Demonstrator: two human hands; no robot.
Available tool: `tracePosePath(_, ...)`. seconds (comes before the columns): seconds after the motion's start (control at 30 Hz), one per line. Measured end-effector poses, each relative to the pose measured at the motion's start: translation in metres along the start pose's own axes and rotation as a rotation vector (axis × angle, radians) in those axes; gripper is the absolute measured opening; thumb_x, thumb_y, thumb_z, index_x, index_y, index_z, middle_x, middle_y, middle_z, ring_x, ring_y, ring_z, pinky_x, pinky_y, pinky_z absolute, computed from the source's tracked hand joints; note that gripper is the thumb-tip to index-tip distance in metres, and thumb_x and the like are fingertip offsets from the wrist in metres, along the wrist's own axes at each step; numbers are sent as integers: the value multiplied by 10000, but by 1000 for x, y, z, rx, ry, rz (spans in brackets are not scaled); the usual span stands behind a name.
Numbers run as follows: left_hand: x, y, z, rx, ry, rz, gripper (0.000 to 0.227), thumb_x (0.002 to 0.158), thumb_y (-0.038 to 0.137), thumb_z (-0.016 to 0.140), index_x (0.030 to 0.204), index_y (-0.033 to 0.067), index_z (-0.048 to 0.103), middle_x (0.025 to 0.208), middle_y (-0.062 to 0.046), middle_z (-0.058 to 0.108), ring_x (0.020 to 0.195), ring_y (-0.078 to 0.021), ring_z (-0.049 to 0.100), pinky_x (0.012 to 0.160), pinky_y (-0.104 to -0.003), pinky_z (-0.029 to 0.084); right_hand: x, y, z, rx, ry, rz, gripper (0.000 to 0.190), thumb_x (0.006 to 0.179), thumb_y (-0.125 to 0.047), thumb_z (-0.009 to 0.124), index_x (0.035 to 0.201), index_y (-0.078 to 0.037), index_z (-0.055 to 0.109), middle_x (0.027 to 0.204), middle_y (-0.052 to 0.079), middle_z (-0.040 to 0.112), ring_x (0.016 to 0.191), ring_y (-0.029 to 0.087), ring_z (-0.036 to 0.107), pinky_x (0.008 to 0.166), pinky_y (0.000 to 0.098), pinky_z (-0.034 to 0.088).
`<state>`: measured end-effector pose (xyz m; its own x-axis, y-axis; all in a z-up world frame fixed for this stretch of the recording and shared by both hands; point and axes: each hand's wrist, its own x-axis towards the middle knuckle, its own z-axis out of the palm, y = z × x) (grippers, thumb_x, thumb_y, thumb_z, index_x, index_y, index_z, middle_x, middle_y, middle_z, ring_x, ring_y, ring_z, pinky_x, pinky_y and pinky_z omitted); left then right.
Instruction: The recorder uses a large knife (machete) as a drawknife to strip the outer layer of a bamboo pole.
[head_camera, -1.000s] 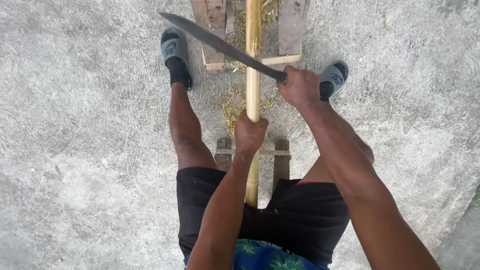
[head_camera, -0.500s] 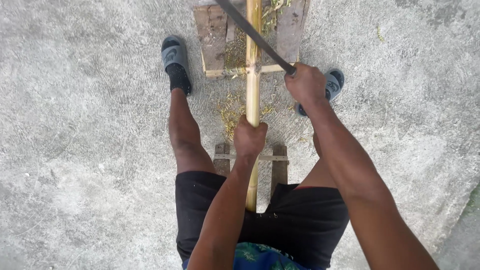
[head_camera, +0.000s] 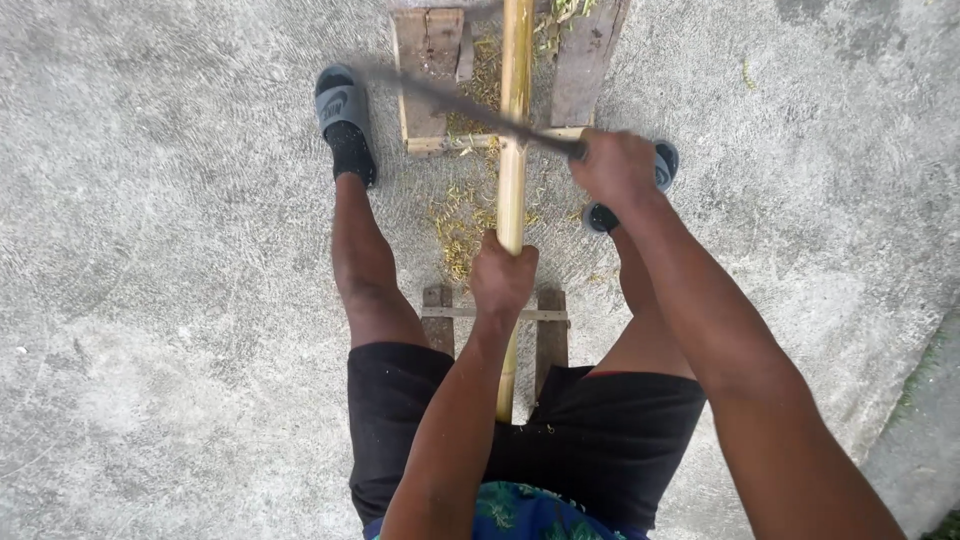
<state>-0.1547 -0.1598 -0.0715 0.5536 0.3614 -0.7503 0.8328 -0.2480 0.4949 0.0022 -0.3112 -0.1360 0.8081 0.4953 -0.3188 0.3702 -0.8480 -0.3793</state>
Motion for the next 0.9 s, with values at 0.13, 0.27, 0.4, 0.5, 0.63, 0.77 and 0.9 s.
tracePosePath(0.13, 10, -10, 6, 8, 36, 64, 391, 833, 182, 646, 1131, -51, 545, 745, -192, 695, 626, -313, 734, 622, -449, 641, -3, -19, -15, 34, 30, 111, 141, 931, -240, 748, 883, -109, 732, 595, 43, 634, 493, 190, 618, 507, 384, 496)
tracePosePath(0.27, 5, -3, 3, 21, 22, 38, 406, 827, 185, 636, 1151, -39, 537, 750, -197, 707, 633, -328, 744, 631, -456, 636, -8, -23, -13, -2, -89, -22, 112, 903, -222, 739, 887, -111, 737, 595, 62, 662, 481, 211, 642, 495, 408, 505)
tracePosePath(0.4, 0, -7, 5, 36, 49, 46, 395, 825, 221, 671, 1111, -33, 573, 783, -233, 711, 697, -374, 728, 693, -487, 598, -28, -24, 3, 72, 31, 51, 147, 930, -231, 738, 875, -95, 732, 636, 88, 687, 526, 220, 667, 548, 402, 530)
tracePosePath(0.5, 8, 2, -1, 23, 68, 65, 399, 819, 228, 677, 1105, -32, 578, 806, -243, 717, 717, -387, 733, 719, -497, 589, -23, -26, -1, 62, 14, 10, 123, 893, -221, 746, 865, -101, 730, 648, 90, 695, 532, 232, 677, 549, 412, 537)
tracePosePath(0.63, -8, 7, -6, 0, 2, -14, 408, 827, 227, 645, 1126, -37, 558, 821, -246, 726, 715, -383, 749, 705, -500, 610, -23, -28, -3, 81, -6, 72, 111, 875, -217, 754, 886, -111, 728, 676, 96, 702, 548, 250, 684, 538, 422, 541)
tracePosePath(0.77, 6, 0, 0, 24, 40, 19, 407, 833, 233, 663, 1116, -42, 563, 814, -254, 717, 721, -388, 737, 723, -503, 601, -30, -25, 3, 69, 46, 54, 162, 896, -240, 762, 837, -97, 714, 665, 93, 698, 551, 240, 677, 564, 415, 539)
tracePosePath(0.9, -2, 6, -4, 29, 15, -3, 401, 828, 225, 665, 1113, -39, 564, 800, -239, 717, 719, -381, 746, 721, -496, 605, -22, -23, 2, 116, -8, 57, 92, 882, -214, 735, 881, -122, 724, 654, 61, 690, 516, 222, 673, 513, 419, 524)
